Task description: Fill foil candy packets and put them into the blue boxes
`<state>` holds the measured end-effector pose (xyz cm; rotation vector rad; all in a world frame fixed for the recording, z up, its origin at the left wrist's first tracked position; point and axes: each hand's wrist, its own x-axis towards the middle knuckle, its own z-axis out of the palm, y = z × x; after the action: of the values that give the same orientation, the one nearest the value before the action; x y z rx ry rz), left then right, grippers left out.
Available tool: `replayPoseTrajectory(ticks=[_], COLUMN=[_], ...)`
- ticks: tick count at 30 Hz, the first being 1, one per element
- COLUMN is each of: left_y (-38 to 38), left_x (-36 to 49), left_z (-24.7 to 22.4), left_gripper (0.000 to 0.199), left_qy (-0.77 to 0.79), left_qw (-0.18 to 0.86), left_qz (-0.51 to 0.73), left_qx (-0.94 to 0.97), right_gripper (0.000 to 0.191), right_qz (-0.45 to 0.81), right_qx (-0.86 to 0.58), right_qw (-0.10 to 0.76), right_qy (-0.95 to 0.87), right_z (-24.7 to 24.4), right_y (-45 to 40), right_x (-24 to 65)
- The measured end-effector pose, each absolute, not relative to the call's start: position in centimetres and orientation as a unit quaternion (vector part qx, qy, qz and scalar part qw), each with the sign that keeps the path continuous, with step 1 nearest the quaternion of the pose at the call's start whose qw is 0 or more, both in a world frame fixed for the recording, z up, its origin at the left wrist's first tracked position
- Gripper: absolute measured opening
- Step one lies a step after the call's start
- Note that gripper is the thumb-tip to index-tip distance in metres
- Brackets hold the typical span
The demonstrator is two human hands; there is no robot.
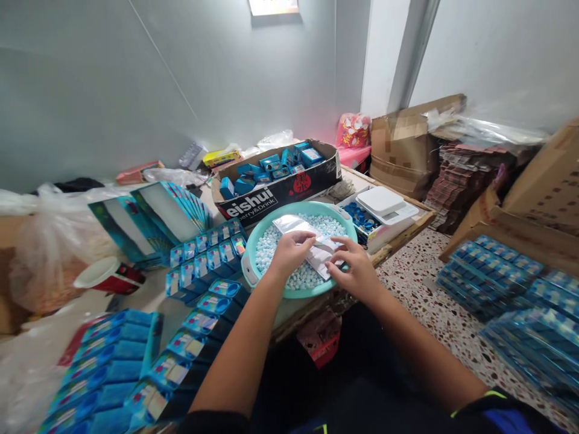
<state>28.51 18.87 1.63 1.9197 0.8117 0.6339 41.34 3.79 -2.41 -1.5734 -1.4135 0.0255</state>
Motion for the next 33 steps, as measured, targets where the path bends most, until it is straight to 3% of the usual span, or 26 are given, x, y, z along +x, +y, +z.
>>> replayPoseTrajectory(ticks=[6,14,19,21,24,28,33], left_y=[19.2,18.9,18.7,18.4,17.7,17.3,17.6], left_x=[28.4,28.9,28.5,28.4,28.7,29.3,29.0], left_z=[1.2,1.0,0.9,1.0,1.1,0.5,0.3], left_gripper=[0.026,0.026,0.051,0.05,0.038,0.05,0.056], left_qy=[0.331,0.361,0.398,0.383,0.298,0.27,0.24], left_qw=[0.337,0.283,0.162,0.119,0.062,0.112,0.199], left_qz=[0.217,0.188,0.232,0.256,0.249,0.087,0.014], left_qx=[0.854,0.868,0.872,0.88,0.919,0.952,0.95], right_gripper=[0.015,0.015,0.014,0.006,0.028,0.019,0.018], right_qz=[0.02,0.016,0.018,0.019,0.024,0.03,0.015], right_qx=[-0.656,-0.651,-0.649,-0.648,-0.652,-0.644,-0.621], right_qw=[0.503,0.501,0.495,0.483,0.448,0.432,0.534], right_qy=[-0.563,-0.57,-0.578,-0.588,-0.612,-0.631,-0.573], right_z=[-2.2,-2.5,-2.4,-2.2,-1.9,-1.9,-2.4], right_y=[3.7,3.8,3.7,3.7,3.8,4.0,3.6], right_x=[41.2,41.3,41.4,41.4,41.5,41.6,41.0])
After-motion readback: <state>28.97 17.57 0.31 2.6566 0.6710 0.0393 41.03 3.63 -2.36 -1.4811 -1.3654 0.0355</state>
